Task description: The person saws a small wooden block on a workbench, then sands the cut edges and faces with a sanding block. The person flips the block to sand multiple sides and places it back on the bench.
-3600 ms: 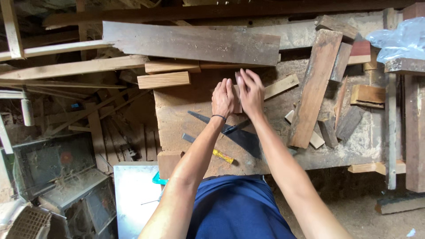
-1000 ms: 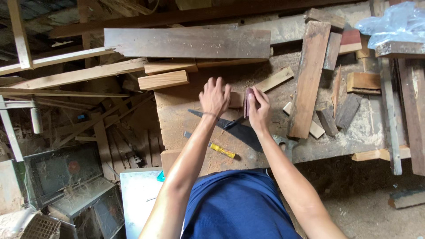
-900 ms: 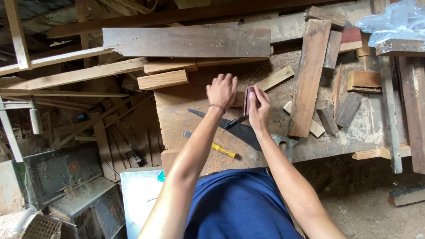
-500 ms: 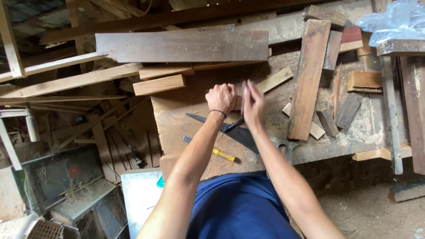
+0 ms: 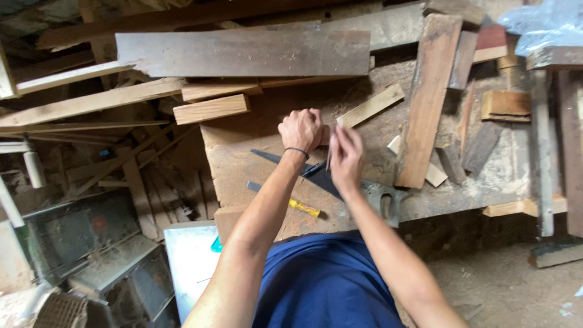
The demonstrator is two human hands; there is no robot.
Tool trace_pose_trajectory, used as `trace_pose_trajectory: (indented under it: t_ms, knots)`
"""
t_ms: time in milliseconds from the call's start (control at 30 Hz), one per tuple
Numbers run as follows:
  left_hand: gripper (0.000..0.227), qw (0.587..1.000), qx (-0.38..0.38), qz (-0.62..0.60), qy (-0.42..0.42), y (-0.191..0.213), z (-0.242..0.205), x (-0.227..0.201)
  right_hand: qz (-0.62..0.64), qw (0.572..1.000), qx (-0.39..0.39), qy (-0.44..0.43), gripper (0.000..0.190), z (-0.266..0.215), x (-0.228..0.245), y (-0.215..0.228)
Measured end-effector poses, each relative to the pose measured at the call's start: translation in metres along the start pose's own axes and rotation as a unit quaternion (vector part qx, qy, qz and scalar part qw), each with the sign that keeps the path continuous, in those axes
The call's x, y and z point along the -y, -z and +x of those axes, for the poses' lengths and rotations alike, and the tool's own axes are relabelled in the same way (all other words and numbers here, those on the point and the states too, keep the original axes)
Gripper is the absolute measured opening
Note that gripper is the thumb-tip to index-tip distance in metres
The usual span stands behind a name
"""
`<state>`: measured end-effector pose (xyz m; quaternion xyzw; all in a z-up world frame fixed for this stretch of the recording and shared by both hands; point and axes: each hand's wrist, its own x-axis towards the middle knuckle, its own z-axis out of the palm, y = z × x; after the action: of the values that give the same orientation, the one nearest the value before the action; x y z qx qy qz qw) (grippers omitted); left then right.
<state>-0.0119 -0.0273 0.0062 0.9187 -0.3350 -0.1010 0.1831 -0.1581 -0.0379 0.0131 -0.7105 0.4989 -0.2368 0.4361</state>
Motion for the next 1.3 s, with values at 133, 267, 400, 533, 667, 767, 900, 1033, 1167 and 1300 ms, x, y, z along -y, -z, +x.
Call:
trace_pose_trajectory:
  t_ms: [133, 267, 400, 533, 667, 767, 900, 1033, 1167, 1300]
  knots:
    - [0.048, 0.999, 0.031, -0.005, 0.013, 0.004, 0.002, -0.001, 0.045, 0.99, -0.037, 0.13, 0.033, 0.044, -0.009, -0.016]
    - [0.048, 0.999, 0.03, -0.003, 0.017, 0.004, 0.002, -0.002, 0.013, 0.995, -0.005, 0.095, 0.035, -0.003, -0.011, -0.005]
    - [0.048, 0.999, 0.024, -0.014, 0.018, 0.003, 0.004, -0.003, -0.122, 0.971, -0.026, 0.205, 0.036, -0.002, -0.008, -0.002]
    - [0.049, 0.999, 0.015, -0.035, 0.018, 0.002, 0.003, -0.003, -0.013, 0.998, 0.008, 0.056, 0.039, 0.041, 0.001, -0.008]
    - [0.049, 0.999, 0.014, -0.032, 0.029, 0.001, -0.002, -0.002, 0.046, 0.999, 0.011, 0.008, 0.038, 0.026, -0.003, -0.007]
    - [0.048, 0.999, 0.012, -0.022, 0.024, -0.002, -0.003, -0.003, 0.017, 0.999, -0.001, 0.051, 0.037, -0.008, -0.016, 0.003]
    - [0.048, 1.0, 0.004, -0.014, 0.003, -0.005, -0.001, -0.001, 0.007, 0.997, -0.013, 0.069, 0.036, 0.043, -0.026, -0.013]
    - [0.049, 0.999, 0.041, -0.015, 0.009, -0.005, 0.0, 0.0, 0.039, 0.997, -0.002, 0.067, 0.037, 0.035, -0.02, -0.014]
    - [0.049, 0.999, 0.038, -0.006, 0.014, -0.004, 0.0, -0.003, 0.034, 0.999, 0.029, -0.005, 0.039, -0.002, -0.021, 0.003]
    - [0.05, 0.999, 0.033, 0.003, 0.025, -0.003, 0.001, -0.003, 0.1, 0.993, 0.017, 0.055, 0.034, 0.058, -0.033, -0.017]
